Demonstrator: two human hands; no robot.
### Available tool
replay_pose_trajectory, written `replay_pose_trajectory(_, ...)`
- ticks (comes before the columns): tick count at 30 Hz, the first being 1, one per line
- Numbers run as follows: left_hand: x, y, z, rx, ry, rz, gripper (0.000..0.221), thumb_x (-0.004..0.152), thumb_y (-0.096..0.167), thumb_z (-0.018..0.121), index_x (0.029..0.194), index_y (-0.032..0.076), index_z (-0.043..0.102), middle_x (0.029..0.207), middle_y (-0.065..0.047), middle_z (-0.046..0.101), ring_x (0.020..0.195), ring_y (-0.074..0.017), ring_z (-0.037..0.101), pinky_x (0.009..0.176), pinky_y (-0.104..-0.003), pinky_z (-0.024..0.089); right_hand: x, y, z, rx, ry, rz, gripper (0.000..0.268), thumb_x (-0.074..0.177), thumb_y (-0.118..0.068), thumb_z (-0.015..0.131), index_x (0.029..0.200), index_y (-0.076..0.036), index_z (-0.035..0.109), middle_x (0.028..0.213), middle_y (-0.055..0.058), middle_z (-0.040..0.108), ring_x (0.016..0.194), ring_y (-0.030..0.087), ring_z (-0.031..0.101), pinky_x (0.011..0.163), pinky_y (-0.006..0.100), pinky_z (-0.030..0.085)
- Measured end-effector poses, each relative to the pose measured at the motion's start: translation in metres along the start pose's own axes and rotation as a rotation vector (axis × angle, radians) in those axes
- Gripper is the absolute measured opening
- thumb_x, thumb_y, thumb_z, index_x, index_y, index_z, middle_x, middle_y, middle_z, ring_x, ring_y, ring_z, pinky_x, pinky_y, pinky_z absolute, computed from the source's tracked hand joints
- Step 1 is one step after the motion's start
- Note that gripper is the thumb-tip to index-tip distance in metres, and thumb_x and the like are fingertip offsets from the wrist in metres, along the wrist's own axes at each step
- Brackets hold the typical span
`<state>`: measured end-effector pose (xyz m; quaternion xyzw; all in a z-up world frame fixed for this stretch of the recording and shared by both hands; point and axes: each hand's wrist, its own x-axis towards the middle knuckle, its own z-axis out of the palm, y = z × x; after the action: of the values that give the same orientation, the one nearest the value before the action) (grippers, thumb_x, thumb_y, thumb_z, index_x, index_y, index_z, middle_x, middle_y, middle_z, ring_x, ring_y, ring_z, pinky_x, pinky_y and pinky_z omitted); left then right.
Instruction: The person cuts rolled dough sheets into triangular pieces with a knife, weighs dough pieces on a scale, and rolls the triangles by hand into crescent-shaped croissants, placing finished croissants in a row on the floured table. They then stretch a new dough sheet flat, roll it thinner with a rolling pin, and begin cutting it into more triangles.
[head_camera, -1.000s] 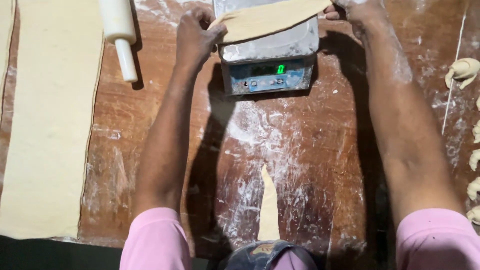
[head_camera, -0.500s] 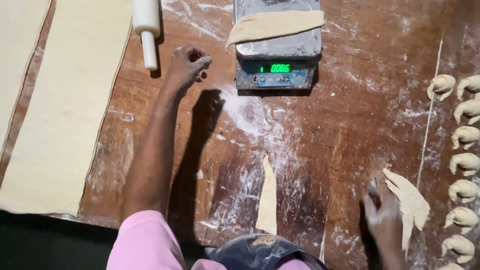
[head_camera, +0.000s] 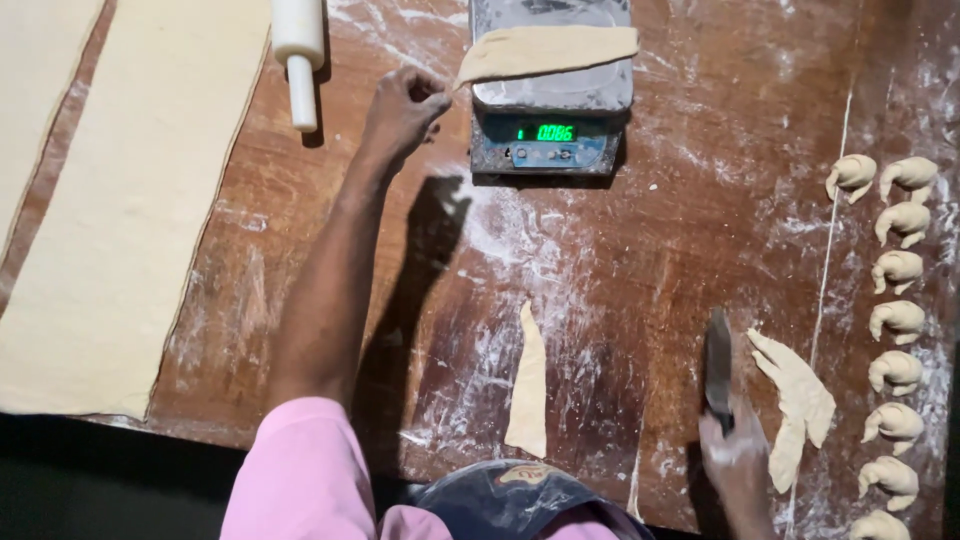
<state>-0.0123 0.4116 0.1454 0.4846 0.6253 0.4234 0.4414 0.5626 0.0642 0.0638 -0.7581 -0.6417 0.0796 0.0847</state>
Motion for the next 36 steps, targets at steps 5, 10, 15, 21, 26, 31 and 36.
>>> replay_pose_trajectory(5,0.051,-0.019,0.039,0.196,0.126,0.142,0.044,0.082,0.019,0.083,0.120,0.006,0.064,0.113,-0.014,0.070,0.099,-0.0216,0.069,0.085,-0.036,0.061,0.104,-0.201,-0.068,0.741,-0.138,-0.233,0.041,0.103,-0.017,0.050,0.139,0.000,0.048,0.087,0.013,0.068,0.061,0.016,0.069,0.044,0.029,0.058)
replay_pose_trajectory(10,0.068,-0.019,0.062,0.185,0.158,0.171,0.056,0.076,0.017,0.084,0.125,0.004,0.061,0.118,-0.015,0.069,0.106,-0.0241,0.069,0.092,-0.038,0.058,0.218,-0.318,-0.026,0.557,-0.085,-0.605,0.028,0.112,-0.011,0.042,0.131,0.004,0.056,0.085,0.011,0.066,0.056,0.014,0.060,0.038,0.028,0.048)
replay_pose_trajectory(15,0.075,-0.029,0.066,0.207,0.320,0.398,0.037,0.078,0.011,0.083,0.111,0.002,0.071,0.110,-0.018,0.074,0.103,-0.0316,0.069,0.092,-0.041,0.055,0.294,-0.400,-0.002,0.142,-0.113,-0.692,0.032,0.114,-0.018,0.038,0.131,0.008,0.045,0.086,0.020,0.064,0.050,0.020,0.059,0.032,0.032,0.041)
replay_pose_trajectory(21,0.020,0.010,0.028,0.192,0.009,0.197,0.021,0.097,0.025,0.075,0.106,0.006,0.076,0.104,-0.013,0.080,0.093,-0.0238,0.077,0.090,-0.038,0.060,0.311,-0.415,0.018,0.165,-0.131,-0.631,0.035,0.110,-0.018,0.049,0.128,0.012,0.045,0.068,0.024,0.066,0.056,0.032,0.063,0.039,0.035,0.038)
replay_pose_trajectory(26,0.018,-0.047,-0.017,0.555,-0.037,0.251,0.026,0.091,0.010,0.068,0.117,0.009,0.063,0.112,-0.014,0.071,0.104,-0.0291,0.069,0.091,-0.046,0.058,0.285,-0.365,0.033,0.024,0.293,-0.940,0.017,0.110,0.000,0.049,0.110,0.012,0.061,0.102,0.030,0.063,0.075,0.033,0.070,0.042,0.028,0.050)
replay_pose_trajectory(31,0.021,-0.013,-0.026,0.859,0.179,0.336,0.011,0.099,0.010,0.060,0.102,0.012,0.070,0.116,-0.016,0.070,0.115,-0.0340,0.064,0.103,-0.051,0.050,0.178,-0.292,0.003,0.056,0.411,-0.882,0.018,0.107,0.004,0.054,0.111,0.016,0.067,0.109,0.034,0.063,0.064,0.021,0.064,0.035,0.022,0.050)
replay_pose_trajectory(36,0.063,0.015,0.036,0.561,0.146,0.667,0.032,0.095,0.018,0.069,0.119,-0.003,0.067,0.122,-0.025,0.065,0.118,-0.0421,0.058,0.104,-0.054,0.043,0.063,-0.181,-0.012,0.188,0.176,-0.246,0.030,0.103,-0.025,0.061,0.119,0.000,0.060,0.094,0.015,0.062,0.076,0.031,0.065,0.061,0.043,0.053)
